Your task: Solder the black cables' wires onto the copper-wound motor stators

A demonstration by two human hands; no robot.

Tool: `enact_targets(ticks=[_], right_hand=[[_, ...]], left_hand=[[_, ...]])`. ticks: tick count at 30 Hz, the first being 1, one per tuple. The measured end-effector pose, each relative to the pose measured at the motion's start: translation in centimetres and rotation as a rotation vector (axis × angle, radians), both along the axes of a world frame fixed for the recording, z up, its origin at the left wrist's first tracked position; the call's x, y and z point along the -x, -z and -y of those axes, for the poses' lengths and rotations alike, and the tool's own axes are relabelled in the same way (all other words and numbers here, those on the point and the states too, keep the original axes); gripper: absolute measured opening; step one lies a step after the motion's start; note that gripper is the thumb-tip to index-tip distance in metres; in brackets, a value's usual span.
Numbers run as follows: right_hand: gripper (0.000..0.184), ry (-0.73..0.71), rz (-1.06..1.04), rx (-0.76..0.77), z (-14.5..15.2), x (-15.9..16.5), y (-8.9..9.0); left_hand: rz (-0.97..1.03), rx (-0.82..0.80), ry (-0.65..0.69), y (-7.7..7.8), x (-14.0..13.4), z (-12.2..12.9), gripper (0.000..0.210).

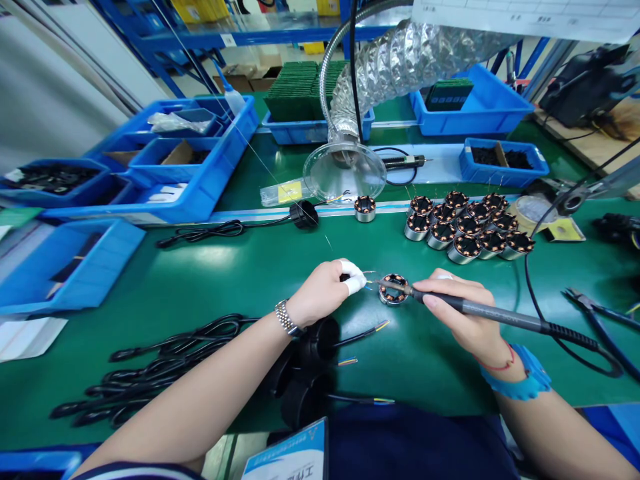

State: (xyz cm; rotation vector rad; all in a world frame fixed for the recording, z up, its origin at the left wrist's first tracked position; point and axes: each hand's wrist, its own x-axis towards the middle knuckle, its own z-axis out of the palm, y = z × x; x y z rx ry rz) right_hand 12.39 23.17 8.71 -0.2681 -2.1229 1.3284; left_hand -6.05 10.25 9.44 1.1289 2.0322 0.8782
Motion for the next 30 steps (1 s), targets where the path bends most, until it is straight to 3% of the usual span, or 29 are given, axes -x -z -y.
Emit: enact_targets(ticks=[7, 10, 15, 19, 26, 30], right_hand=[[0.021, 0.132, 0.015, -0.130, 0.1, -0.4, 0.1], [0.024, 0.181, -0.011, -0.105, 0.4, -0.4, 0.4], [0.010, 0.198, -0.056, -0.050, 1.1, 0.2, 0.7], [0.006, 0.234, -0.012, -0.183, 1.6, 0.8, 0.4], [0.022, -0.008, 0.065, -0.348, 2.2, 2.9, 1.1], [0.026, -0.032, 0.082, -0.475, 2.7, 4.1, 1.5]], left_hand=[[0.011, -0.001, 0.004, 0.1, 0.0, 0.0, 0.017], [0.019, -0.007, 0.001, 0.1, 0.1, 0.0, 0.017], [0.029, -0.014, 0.000, 0.2, 0.1, 0.0, 0.017], [0.024, -0.015, -0.002, 0.2, 0.1, 0.0, 0.017], [0.023, -0.035, -0.004, 0.1, 0.0, 0.0, 0.015], [0.089, -0.045, -0.028, 0.0, -0.2, -0.1, 0.013]])
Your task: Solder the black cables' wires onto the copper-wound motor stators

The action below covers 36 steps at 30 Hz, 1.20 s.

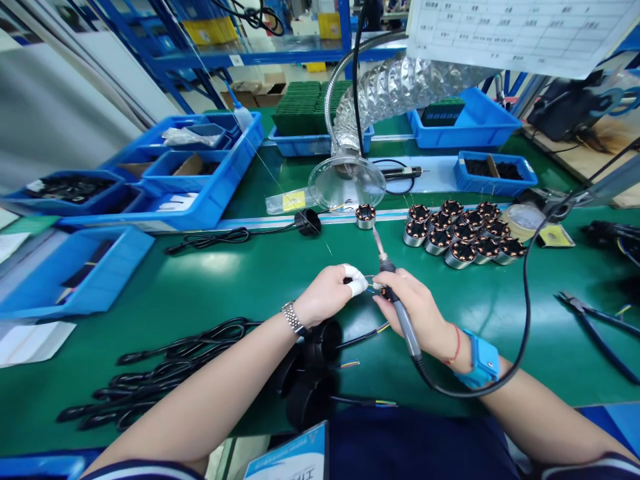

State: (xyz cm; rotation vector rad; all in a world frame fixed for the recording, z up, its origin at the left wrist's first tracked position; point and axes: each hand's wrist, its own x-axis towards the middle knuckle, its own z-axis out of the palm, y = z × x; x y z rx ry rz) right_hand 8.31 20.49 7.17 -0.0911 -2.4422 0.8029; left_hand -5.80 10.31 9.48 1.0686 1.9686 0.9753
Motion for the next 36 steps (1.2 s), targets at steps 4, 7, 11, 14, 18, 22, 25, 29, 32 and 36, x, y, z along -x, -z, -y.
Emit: enact_targets(ticks=[4, 7, 11, 14, 18, 22, 25, 29, 32, 36], right_hand=[[0.025, 0.008, 0.006, -0.047, 0.3, 0.5, 0.1], [0.024, 0.019, -0.022, 0.010, 0.4, 0.5, -0.1], [0.028, 0.070, -0.049, 0.171, 0.5, 0.1, -0.3], [0.032, 0.102, -0.047, 0.266, 0.7, -0.1, -0.3], [0.037, 0.118, -0.038, 0.372, 0.9, -0.1, 0.1], [0.039, 0.124, -0.038, 0.446, 0.9, 0.0, 0.3], [0.038, 0.128, -0.045, 0.464, 0.9, 0.0, 0.3], [0.037, 0.128, -0.042, 0.459, 0.9, 0.0, 0.3], [0.036, 0.142, -0.047, 0.448, 0.9, 0.0, 0.4], [0.036, 0.139, -0.046, 0.449, 1.0, 0.0, 0.4]], left_hand=[[0.117, -0.025, 0.009, 0.0, -0.1, 0.1, 0.014], [0.131, 0.012, 0.089, -0.4, 0.5, 0.6, 0.020], [0.085, 0.026, 0.210, -1.3, 1.5, 1.8, 0.027], [-0.131, 0.028, 0.177, -1.5, 1.8, 2.6, 0.030], [-0.402, 0.072, 0.095, -1.2, 1.2, 3.0, 0.020], [-0.486, 0.049, 0.067, -0.6, 0.7, 2.9, 0.014], [-0.532, 0.023, 0.088, 0.0, 0.7, 2.9, 0.017], [-0.595, 0.015, 0.071, 0.3, 1.0, 3.1, 0.013], [-0.618, 0.001, 0.028, 0.6, 1.2, 3.2, 0.015], [-0.695, 0.028, 0.002, 1.0, 1.3, 3.3, 0.019]])
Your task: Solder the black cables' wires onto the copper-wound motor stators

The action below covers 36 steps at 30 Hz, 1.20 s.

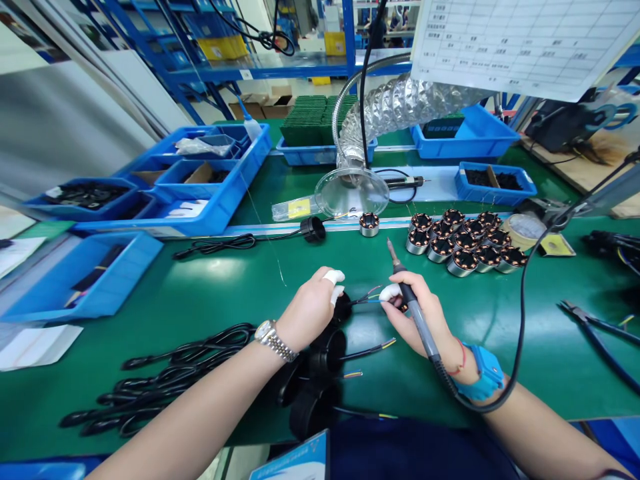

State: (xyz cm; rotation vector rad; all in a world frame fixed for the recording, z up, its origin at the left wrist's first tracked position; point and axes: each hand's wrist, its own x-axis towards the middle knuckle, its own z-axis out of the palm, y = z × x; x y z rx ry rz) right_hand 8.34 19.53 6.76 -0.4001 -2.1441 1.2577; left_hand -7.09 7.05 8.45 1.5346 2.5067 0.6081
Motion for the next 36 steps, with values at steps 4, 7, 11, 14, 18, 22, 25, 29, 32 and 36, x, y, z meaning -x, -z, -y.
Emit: enact_targets(ticks=[4, 7, 11, 14, 18, 22, 25, 29, 32, 36], right_hand=[[0.035, -0.010, 0.004, -0.006, 0.0, -0.1, -0.1], [0.035, -0.008, 0.004, 0.003, 0.0, -0.1, -0.1], [0.035, 0.003, -0.003, 0.017, 0.1, 0.0, -0.1], [0.036, 0.022, 0.002, 0.010, 0.3, 0.0, 0.0], [0.035, 0.042, -0.017, -0.012, 0.4, 0.1, -0.1], [0.033, 0.058, -0.046, -0.062, 0.5, 0.1, -0.1], [0.030, 0.044, -0.061, -0.098, 0.3, -0.1, -0.2], [0.029, 0.024, -0.092, -0.101, 0.1, -0.3, -0.3], [0.029, 0.014, -0.109, -0.054, 0.1, -0.3, -0.2], [0.032, 0.010, -0.111, 0.017, 0.0, -0.1, -0.1]], left_hand=[[-0.040, 0.007, 0.013, -0.3, 0.0, 0.1, 0.015], [0.092, -0.079, -0.001, -1.1, -0.3, 0.0, 0.015], [0.406, -0.187, 0.054, -2.0, -1.4, -0.7, 0.015], [0.538, -0.210, 0.110, -2.0, -2.2, -1.3, 0.014], [0.584, -0.212, 0.085, -1.5, -2.7, -1.8, 0.011], [0.548, -0.200, 0.093, -1.4, -2.8, -1.7, 0.009], [0.570, -0.196, 0.138, -1.4, -2.7, -1.7, 0.009], [0.680, -0.106, 0.215, -1.3, -2.2, -1.7, 0.014], [0.672, -0.057, 0.293, -1.5, -1.8, -1.7, 0.018], [0.714, 0.005, 0.240, -2.0, -1.6, -1.8, 0.021]])
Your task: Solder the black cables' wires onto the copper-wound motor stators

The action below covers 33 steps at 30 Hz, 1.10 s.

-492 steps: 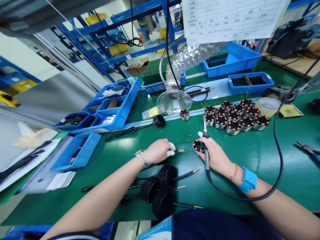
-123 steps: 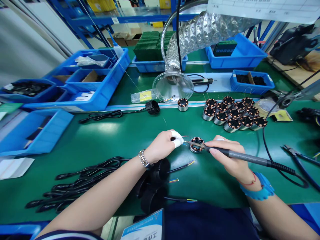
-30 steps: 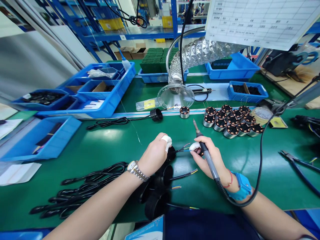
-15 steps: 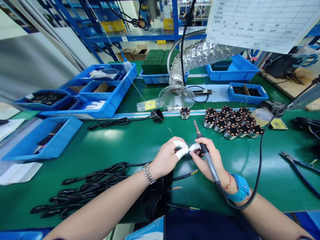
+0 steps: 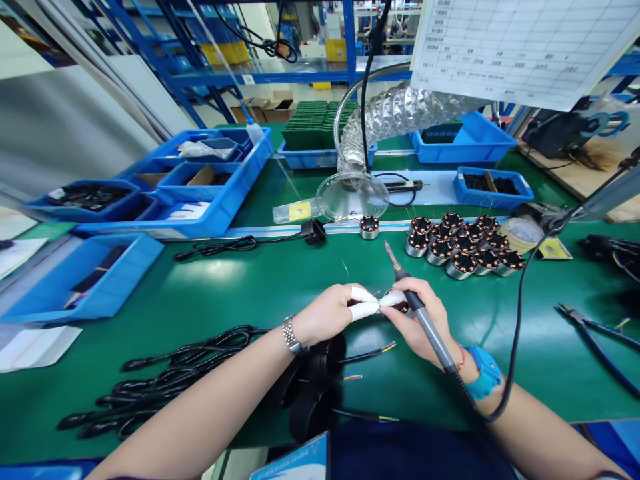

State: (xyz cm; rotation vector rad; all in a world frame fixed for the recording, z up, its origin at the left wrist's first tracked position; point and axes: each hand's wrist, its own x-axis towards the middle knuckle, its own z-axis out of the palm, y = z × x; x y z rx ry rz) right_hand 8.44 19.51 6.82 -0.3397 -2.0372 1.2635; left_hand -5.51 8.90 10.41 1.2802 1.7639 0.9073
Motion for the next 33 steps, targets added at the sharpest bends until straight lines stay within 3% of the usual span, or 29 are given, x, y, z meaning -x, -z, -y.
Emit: enact_targets(ticks=[5, 8, 12, 17, 20, 27, 30, 33], right_hand=[[0.036, -0.054, 0.093, -0.008, -1.1, -1.0, -0.9], [0.033, -0.028, 0.138, -0.198, -1.8, -2.4, -1.3], [0.030, -0.135, 0.151, -0.451, -2.0, -3.0, -0.3], [0.027, -0.182, 0.164, -0.571, -2.1, -1.6, 0.8], [0.027, -0.140, 0.156, -0.503, -2.1, -0.5, 0.3], [0.043, 0.020, 0.251, -0.081, -1.0, 1.2, -0.2], [0.043, 0.005, 0.263, -0.038, -1.0, 0.9, -0.3], [0.037, -0.051, 0.239, -0.093, -1.3, -0.4, -1.0]], left_hand=[[-0.019, 0.044, 0.010, -0.1, 0.3, -0.1, 0.019], [-0.057, 0.021, 0.057, 0.2, 0.4, 0.0, 0.017], [-0.099, 0.022, 0.061, 0.6, 0.3, 0.0, 0.018], [-0.093, -0.011, -0.035, 0.6, 0.0, -0.2, 0.018], [-0.104, -0.002, -0.104, 0.3, -0.3, -0.6, 0.018], [-0.159, 0.019, -0.138, 0.3, -0.6, -1.3, 0.019], [-0.147, 0.017, -0.141, 0.5, -0.6, -1.1, 0.018], [-0.135, 0.007, -0.126, 0.7, -0.5, -0.9, 0.017]])
